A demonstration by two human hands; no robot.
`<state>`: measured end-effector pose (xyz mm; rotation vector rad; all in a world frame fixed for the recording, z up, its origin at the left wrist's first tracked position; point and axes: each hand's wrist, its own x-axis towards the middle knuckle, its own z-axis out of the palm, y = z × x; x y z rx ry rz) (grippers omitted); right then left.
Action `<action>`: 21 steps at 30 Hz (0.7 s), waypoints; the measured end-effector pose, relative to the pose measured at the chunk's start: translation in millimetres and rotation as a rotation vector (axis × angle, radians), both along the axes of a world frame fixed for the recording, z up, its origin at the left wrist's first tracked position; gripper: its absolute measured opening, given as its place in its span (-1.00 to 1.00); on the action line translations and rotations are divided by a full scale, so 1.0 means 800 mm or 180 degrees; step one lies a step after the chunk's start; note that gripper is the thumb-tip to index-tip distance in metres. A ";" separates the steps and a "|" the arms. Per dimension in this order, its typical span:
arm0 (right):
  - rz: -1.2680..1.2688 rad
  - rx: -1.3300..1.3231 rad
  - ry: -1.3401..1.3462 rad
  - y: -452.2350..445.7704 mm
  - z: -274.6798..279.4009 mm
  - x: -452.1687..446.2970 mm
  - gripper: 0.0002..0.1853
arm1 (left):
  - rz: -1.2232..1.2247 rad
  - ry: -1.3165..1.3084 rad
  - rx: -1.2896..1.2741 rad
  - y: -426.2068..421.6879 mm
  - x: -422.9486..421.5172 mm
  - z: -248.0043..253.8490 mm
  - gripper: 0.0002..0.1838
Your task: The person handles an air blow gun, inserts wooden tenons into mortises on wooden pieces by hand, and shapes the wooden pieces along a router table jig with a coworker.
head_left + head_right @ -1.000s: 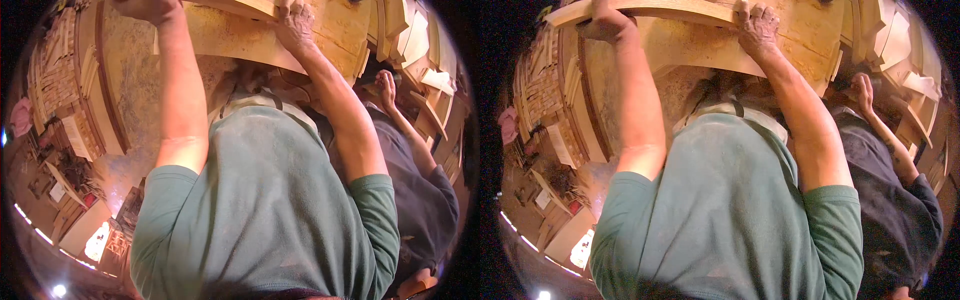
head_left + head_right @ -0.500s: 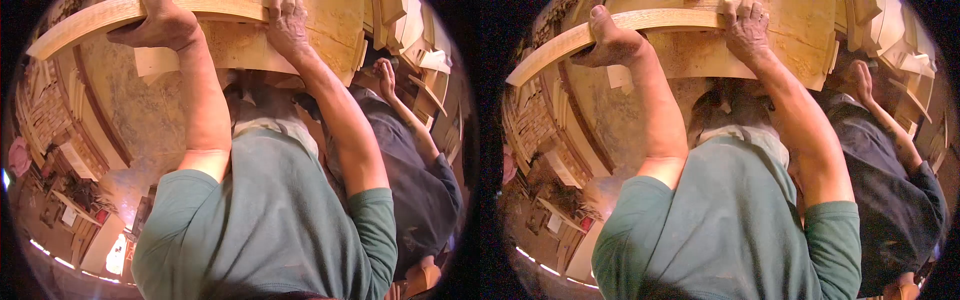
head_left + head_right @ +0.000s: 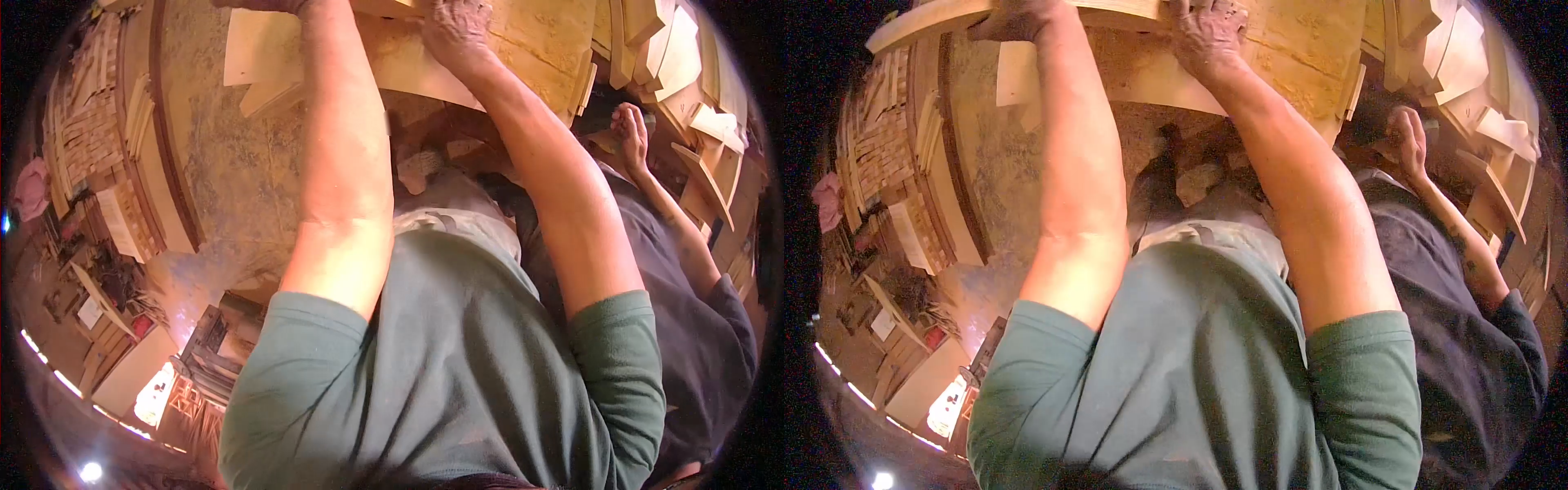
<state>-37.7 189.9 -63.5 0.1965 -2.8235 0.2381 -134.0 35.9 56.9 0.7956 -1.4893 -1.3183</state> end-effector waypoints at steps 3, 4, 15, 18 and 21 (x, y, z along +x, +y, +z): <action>-0.0045 0.0022 0.0124 -0.003 -0.006 0.002 0.03 | -0.0172 0.0167 -0.0212 0.012 0.010 -0.005 -0.03; -0.0037 -0.0011 0.0004 -0.004 -0.006 0.004 0.02 | -0.0159 0.0177 -0.0426 0.014 0.011 -0.012 -0.04; -0.0113 0.0143 0.0230 0.000 -0.004 0.001 -0.12 | 0.0035 0.0367 -0.0929 0.002 -0.001 -0.038 -0.36; -0.0053 0.0012 0.0060 0.003 0.003 0.004 -0.16 | -0.0505 -0.0293 -0.0135 0.004 0.008 -0.027 -0.07; 0.0123 0.0070 -0.0255 0.013 0.013 -0.003 -0.14 | -0.0536 -0.0098 -0.0141 -0.002 -0.001 -0.031 0.00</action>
